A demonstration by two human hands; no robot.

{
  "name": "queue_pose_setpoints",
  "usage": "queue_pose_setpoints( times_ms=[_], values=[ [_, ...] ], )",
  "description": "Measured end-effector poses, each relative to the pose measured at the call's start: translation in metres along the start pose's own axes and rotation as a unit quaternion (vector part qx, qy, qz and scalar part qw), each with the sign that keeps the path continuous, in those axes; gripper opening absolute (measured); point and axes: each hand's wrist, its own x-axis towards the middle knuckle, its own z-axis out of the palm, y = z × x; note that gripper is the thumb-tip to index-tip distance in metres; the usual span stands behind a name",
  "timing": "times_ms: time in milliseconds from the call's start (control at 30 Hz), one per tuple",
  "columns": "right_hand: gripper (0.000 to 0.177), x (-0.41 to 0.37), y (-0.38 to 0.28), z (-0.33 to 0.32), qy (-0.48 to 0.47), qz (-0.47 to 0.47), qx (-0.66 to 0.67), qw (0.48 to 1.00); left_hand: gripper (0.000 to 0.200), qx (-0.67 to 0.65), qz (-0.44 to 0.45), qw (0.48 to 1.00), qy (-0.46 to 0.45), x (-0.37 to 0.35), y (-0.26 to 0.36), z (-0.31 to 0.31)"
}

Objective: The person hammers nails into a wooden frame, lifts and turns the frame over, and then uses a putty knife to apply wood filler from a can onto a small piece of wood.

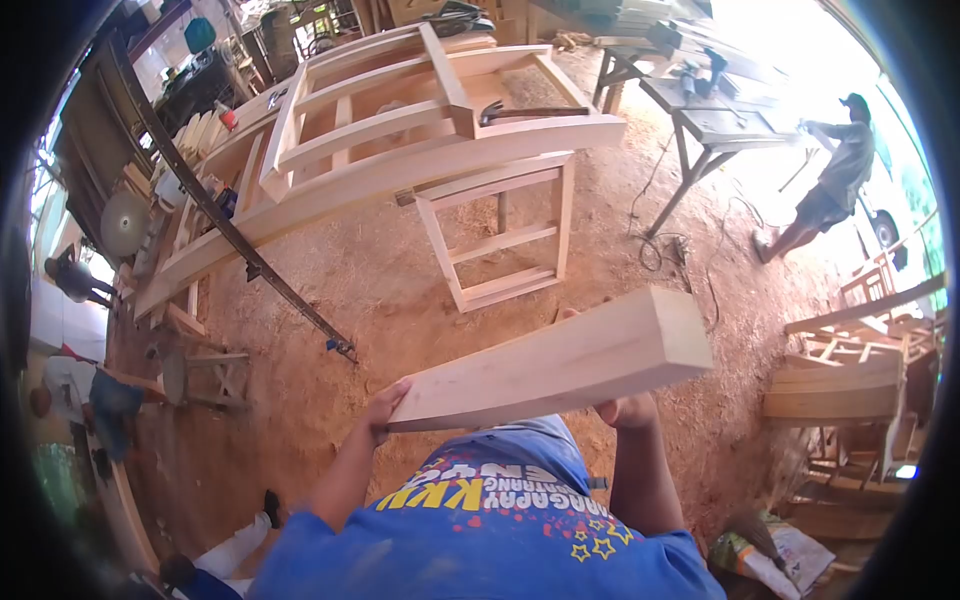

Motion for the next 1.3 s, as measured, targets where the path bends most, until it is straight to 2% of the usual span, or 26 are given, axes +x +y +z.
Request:
queue_pose_setpoints(
  times_ms=[67, 200, 300, 400, 500, 600, 667, 767, 867, 967, 1000, 1100, 1133, 1233, 1267, 1300],
  values=[
    [0.117, 0.021, 0.03, -0.002, -0.015, 0.105, 0.079, 0.991, 0.058, 0.037, 0.025, 0.997, 0.058, -0.013, 0.002, -0.032],
    [0.088, 0.084, 0.096, 0.008, 0.022, 0.188, 0.14, 0.972, 0.074, 0.087, 0.058, 0.984, 0.147, -0.034, 0.02, -0.089],
    [0.087, 0.15, 0.143, 0.029, 0.032, 0.208, 0.165, 0.963, 0.089, 0.057, 0.142, 0.98, 0.128, -0.039, 0.054, -0.127],
    [0.085, 0.228, 0.187, 0.04, 0.026, 0.233, 0.214, 0.948, 0.104, 0.134, 0.165, 0.961, 0.176, -0.05, 0.146, -0.108],
    [0.085, 0.306, 0.23, 0.046, 0.063, 0.257, 0.232, 0.936, 0.105, 0.272, 0.224, 0.901, 0.254, -0.011, 0.212, -0.137],
    [0.082, 0.376, 0.255, 0.052, 0.028, 0.237, 0.228, 0.944, 0.082, 0.307, 0.252, 0.845, 0.359, 0.047, 0.267, -0.173],
    [0.076, 0.412, 0.266, 0.058, 0.049, 0.237, 0.226, 0.944, 0.056, 0.427, 0.231, 0.761, 0.431, 0.067, 0.326, -0.163],
    [0.066, 0.449, 0.283, 0.058, 0.093, 0.237, 0.226, 0.94, 0.046, 0.452, 0.349, 0.656, 0.493, 0.095, 0.379, -0.168],
    [0.069, 0.475, 0.279, 0.074, 0.141, 0.249, 0.187, 0.94, 0.052, 0.442, 0.418, 0.61, 0.507, 0.123, 0.416, -0.185],
    [0.076, 0.493, 0.286, 0.068, 0.174, 0.358, 0.077, 0.914, 0.067, 0.449, 0.408, 0.58, 0.544, 0.156, 0.43, -0.216],
    [0.083, 0.498, 0.288, 0.071, 0.193, 0.387, 0.019, 0.901, 0.089, 0.471, 0.39, 0.535, 0.583, 0.166, 0.431, -0.223],
    [0.091, 0.506, 0.288, 0.079, 0.263, 0.425, -0.146, 0.854, 0.109, 0.416, 0.478, 0.512, 0.58, 0.184, 0.441, -0.242],
    [0.097, 0.505, 0.289, 0.071, 0.246, 0.434, -0.131, 0.857, 0.113, 0.444, 0.461, 0.541, 0.546, 0.189, 0.445, -0.255],
    [0.096, 0.505, 0.28, 0.065, 0.204, 0.451, -0.128, 0.859, 0.126, 0.51, 0.389, 0.63, 0.439, 0.197, 0.434, -0.284],
    [0.091, 0.497, 0.277, 0.051, 0.196, 0.438, -0.134, 0.867, 0.12, 0.518, 0.396, 0.64, 0.406, 0.199, 0.436, -0.293],
    [0.088, 0.491, 0.275, 0.042, 0.189, 0.421, -0.228, 0.858, 0.115, 0.526, 0.413, 0.635, 0.385, 0.202, 0.438, -0.299]
  ],
)
